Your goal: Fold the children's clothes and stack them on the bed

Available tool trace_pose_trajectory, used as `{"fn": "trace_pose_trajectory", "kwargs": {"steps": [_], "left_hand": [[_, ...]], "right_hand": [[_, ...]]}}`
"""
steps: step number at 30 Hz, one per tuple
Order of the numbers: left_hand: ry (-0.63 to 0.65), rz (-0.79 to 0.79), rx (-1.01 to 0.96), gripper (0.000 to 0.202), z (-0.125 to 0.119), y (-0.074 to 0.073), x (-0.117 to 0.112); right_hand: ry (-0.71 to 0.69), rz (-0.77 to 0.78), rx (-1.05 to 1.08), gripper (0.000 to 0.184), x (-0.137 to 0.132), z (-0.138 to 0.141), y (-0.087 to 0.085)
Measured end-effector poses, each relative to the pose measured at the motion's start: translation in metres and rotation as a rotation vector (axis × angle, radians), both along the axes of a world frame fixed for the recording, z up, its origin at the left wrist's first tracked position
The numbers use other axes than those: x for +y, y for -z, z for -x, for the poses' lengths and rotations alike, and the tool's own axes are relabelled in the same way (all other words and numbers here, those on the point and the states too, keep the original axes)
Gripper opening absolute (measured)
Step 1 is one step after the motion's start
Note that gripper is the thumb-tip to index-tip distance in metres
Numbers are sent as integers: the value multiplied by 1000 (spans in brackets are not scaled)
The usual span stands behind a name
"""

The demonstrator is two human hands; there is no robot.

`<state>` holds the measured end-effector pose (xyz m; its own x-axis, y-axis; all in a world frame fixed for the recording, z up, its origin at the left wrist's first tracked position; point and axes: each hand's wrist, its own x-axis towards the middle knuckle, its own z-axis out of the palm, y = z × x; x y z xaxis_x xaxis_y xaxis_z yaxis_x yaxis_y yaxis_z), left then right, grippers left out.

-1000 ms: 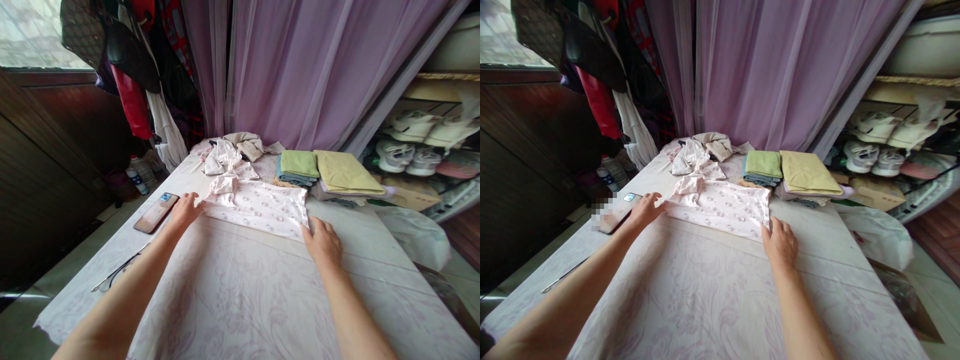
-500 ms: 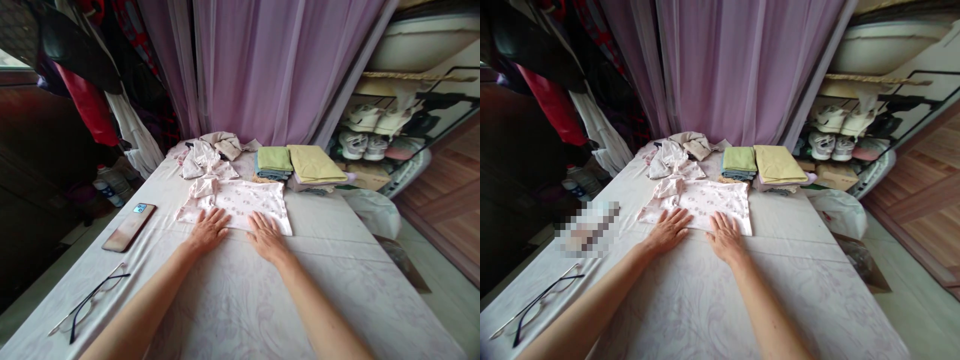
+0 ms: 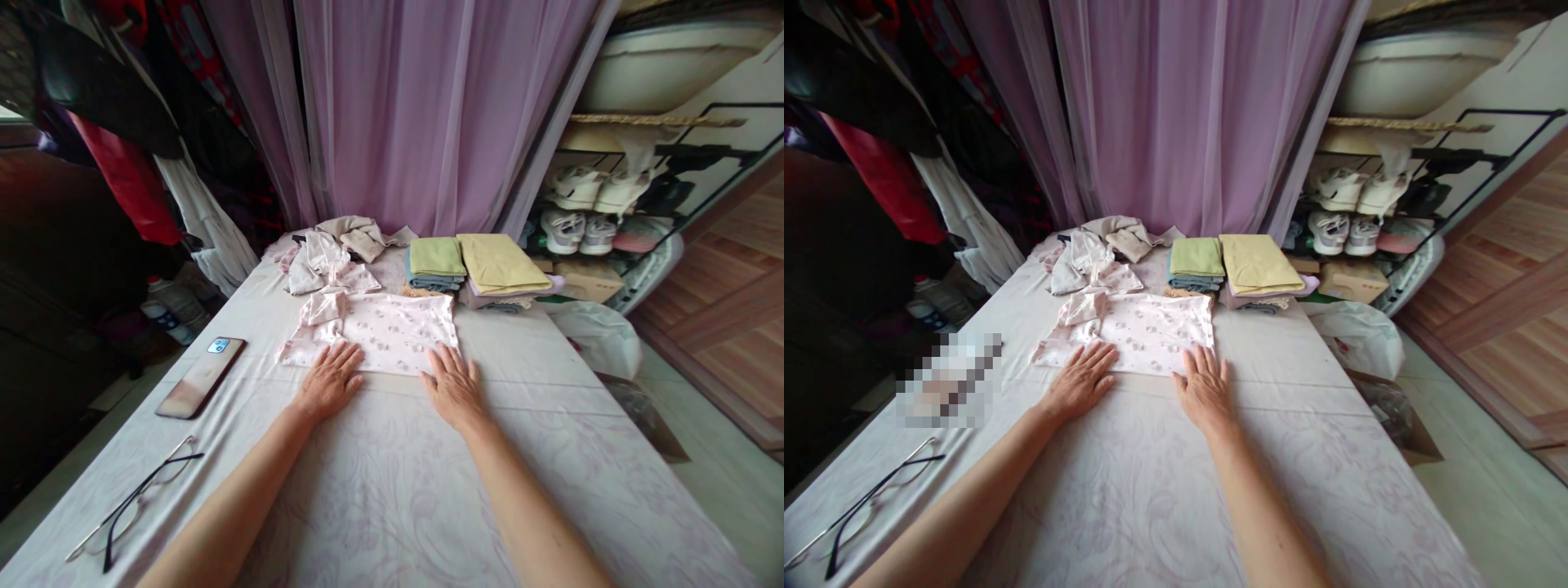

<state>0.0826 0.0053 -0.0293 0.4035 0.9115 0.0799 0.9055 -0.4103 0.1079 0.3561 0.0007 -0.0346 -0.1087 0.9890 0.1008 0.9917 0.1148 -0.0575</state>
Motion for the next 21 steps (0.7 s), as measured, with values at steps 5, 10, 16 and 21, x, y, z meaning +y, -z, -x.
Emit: {"fn": "trace_pose_trajectory", "kwargs": {"steps": [5, 10, 16, 21], "left_hand": [[4, 2, 3, 60, 1, 2, 1], [-3, 15, -4, 56, 1, 4, 2], [-56, -10, -21, 50, -3, -3, -6], [-140, 2, -15, 53, -6, -7, -18]], "right_hand": [[36, 53, 9, 57, 1, 0, 2], [8, -10, 60, 53, 0, 0, 1], [45, -249, 264, 39, -5, -12, 8], [131, -365, 392, 39, -11, -25, 18]]}}
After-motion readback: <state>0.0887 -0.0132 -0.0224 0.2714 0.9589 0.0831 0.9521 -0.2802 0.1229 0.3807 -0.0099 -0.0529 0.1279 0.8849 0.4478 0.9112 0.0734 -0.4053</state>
